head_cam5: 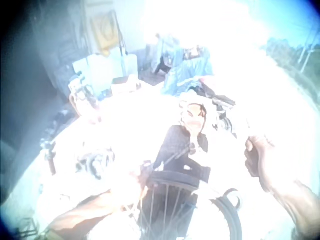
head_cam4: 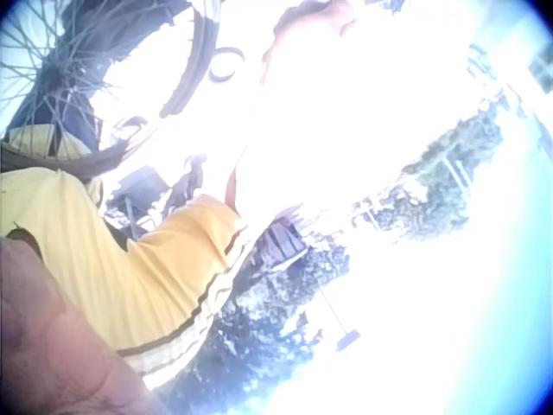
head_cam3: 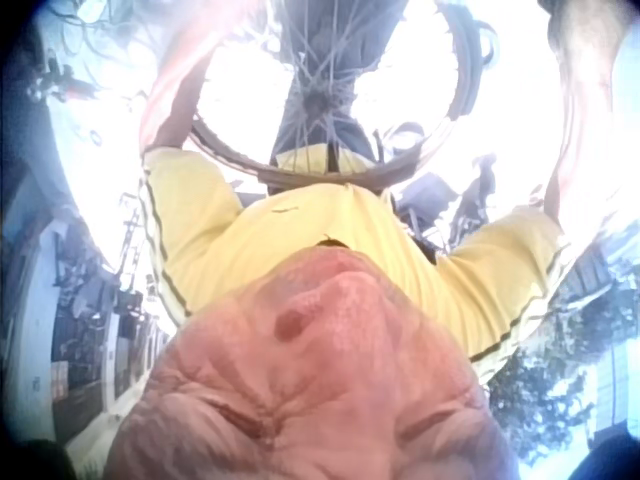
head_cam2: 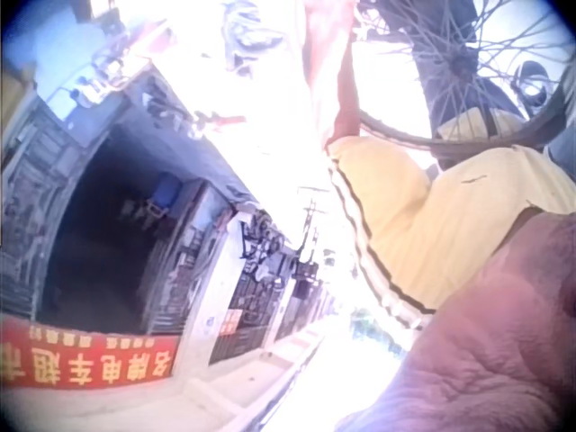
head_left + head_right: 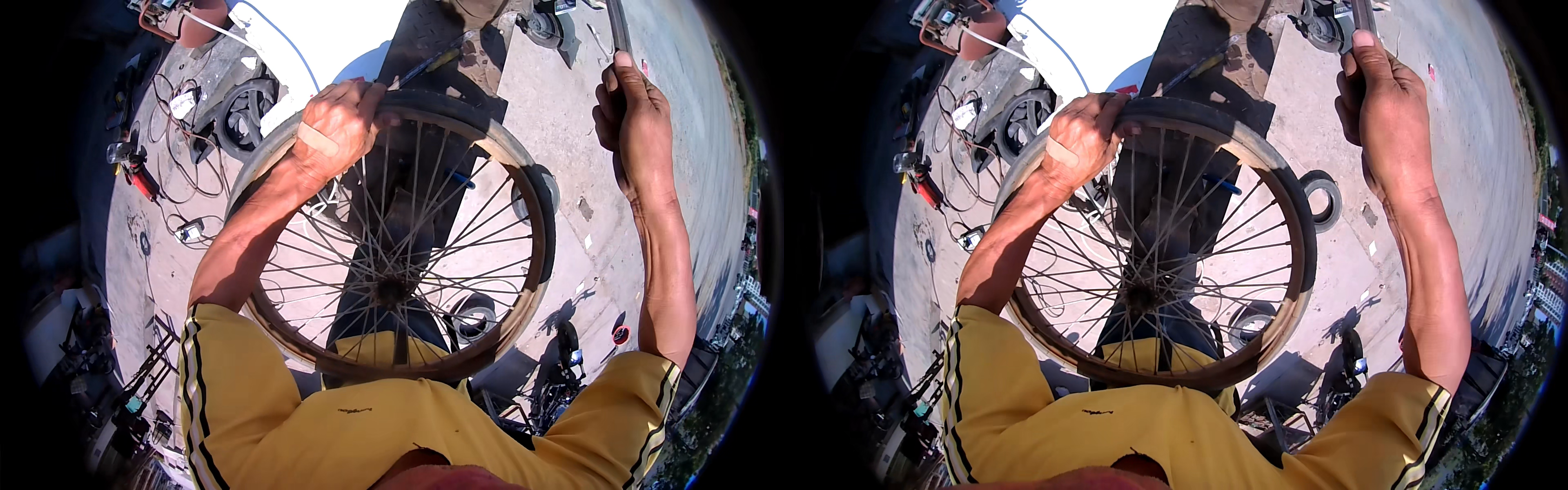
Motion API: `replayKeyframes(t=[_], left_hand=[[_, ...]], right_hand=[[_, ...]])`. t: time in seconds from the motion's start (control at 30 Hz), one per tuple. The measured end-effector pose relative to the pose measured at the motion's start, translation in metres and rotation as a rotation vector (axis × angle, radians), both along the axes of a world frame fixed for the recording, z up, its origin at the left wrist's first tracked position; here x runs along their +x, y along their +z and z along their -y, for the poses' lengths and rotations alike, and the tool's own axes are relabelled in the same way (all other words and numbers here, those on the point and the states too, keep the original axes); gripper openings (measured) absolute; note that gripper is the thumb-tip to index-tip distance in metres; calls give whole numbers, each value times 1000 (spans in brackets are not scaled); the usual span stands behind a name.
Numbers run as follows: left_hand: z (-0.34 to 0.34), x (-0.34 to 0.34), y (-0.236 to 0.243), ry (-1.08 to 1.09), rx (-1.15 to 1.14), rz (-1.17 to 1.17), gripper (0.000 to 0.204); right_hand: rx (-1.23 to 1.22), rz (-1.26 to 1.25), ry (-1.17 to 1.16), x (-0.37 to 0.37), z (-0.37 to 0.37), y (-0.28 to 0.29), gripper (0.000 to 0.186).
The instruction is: The person removes a bicycle tire from the rim using tire levers and their hands. They work around the circumference of the wheel, prying the tire bead over the rim edge and pulling it free until the tire is detached.
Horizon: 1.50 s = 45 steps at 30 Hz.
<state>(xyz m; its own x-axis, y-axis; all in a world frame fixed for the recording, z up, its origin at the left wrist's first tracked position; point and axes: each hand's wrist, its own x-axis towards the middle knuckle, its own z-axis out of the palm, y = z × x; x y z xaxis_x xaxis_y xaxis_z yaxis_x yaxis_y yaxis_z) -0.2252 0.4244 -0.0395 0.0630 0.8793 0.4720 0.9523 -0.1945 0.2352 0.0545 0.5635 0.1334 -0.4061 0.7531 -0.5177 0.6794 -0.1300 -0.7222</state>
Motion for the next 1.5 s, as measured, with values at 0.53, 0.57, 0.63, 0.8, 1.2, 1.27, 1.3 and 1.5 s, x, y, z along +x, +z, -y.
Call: replayKeyframes(t=[0.53,0.57,0.63,0.8,1.2,1.27,1.3,1.5], left_hand=[[-3,-2,15,51,-340,-44,51],[-13,-2,23,14,-396,-19,53],[-30,4,27,-140,-407,88,51],[-35,23,9,-112,-293,14,47],[-28,16,0,-71,-280,-38,44],[-14,2,3,-29,-343,37,57],[2,-7,7,50,-437,118,61],[210,-90,-28,625,-583,335,76]], right_hand=[[58,121,143,58,13,-17,42],[158,123,69,77,18,-27,39],[335,179,21,129,35,-70,32],[323,74,-323,182,119,-131,36],[57,-95,-807,192,186,-177,53],[136,-28,-747,195,196,-175,46],[179,14,-719,195,205,-173,44],[332,79,-742,187,252,-182,37]])
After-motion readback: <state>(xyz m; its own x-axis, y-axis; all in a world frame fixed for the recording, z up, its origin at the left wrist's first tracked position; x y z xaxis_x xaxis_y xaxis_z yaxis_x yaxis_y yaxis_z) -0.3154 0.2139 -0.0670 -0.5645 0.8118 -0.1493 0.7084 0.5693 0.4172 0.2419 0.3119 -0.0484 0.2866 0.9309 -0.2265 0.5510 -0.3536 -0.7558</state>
